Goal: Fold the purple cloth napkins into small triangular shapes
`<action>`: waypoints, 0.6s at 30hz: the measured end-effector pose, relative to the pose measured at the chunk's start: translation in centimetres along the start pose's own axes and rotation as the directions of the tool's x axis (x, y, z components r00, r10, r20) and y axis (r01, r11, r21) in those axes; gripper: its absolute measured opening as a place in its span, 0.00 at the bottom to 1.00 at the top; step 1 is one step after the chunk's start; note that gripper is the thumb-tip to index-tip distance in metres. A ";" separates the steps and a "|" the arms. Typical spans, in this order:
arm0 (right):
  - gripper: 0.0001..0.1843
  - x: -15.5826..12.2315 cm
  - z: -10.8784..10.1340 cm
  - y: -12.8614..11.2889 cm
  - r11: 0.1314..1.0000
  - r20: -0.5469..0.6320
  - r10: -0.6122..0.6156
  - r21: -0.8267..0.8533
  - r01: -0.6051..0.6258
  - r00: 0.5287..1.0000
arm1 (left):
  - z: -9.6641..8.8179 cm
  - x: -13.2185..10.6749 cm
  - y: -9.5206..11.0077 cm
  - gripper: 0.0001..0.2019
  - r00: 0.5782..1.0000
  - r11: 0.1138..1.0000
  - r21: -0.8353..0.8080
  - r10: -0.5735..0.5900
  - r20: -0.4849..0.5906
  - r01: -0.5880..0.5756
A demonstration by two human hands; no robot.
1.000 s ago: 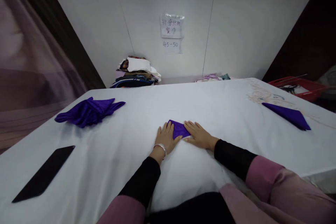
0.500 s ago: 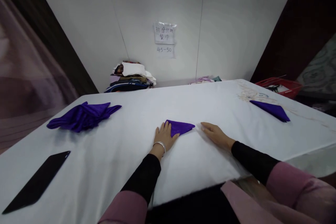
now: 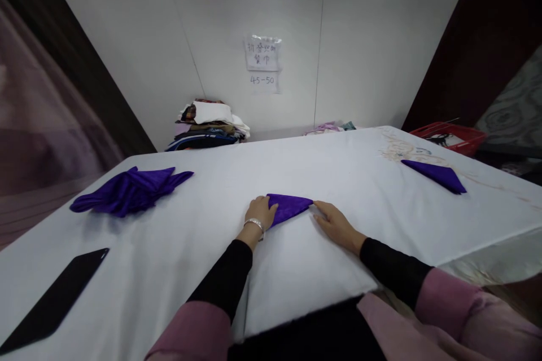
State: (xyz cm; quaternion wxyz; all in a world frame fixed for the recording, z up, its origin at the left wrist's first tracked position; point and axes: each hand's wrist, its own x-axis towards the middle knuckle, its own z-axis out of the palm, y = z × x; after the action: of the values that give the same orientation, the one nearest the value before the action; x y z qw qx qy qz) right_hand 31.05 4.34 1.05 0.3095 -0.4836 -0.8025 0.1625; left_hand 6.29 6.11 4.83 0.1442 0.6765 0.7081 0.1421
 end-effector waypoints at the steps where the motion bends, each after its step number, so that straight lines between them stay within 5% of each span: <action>1: 0.24 0.0 0.2 0.2 1.000 -0.012 0.008 -0.005 -0.008 1.000 | -0.1 0.3 0.0 0.22 1.000 0.999 -0.026 -0.021 0.000 0.021; 8: 0.28 0.3 0.4 1.3 0.993 -0.042 0.091 -0.077 -0.094 0.995 | 0.3 0.7 -1.0 0.33 0.982 0.928 -0.324 -0.159 0.106 0.186; 13: 0.29 0.4 0.1 0.8 0.970 0.002 0.162 0.182 -0.160 0.987 | 0.6 -2.0 -2.1 0.30 0.965 0.760 -0.595 -0.187 0.183 0.260; 16: 0.31 0.0 0.0 -0.6 0.828 0.094 0.267 0.487 -0.278 0.959 | 0.2 -4.0 -1.8 0.18 0.960 0.617 -0.735 -0.175 0.221 0.281; 18: 0.34 -0.5 0.0 -2.0 0.658 0.205 0.325 0.652 -0.377 0.923 | -0.2 -5.0 -1.2 0.13 0.939 0.390 -0.856 -0.188 0.288 0.341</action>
State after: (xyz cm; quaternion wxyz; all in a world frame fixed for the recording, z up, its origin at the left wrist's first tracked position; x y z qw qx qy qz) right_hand 29.84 2.95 2.05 0.3989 -0.4756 -0.5883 0.5182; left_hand 5.27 1.02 4.63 0.5512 0.3832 0.6102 0.4208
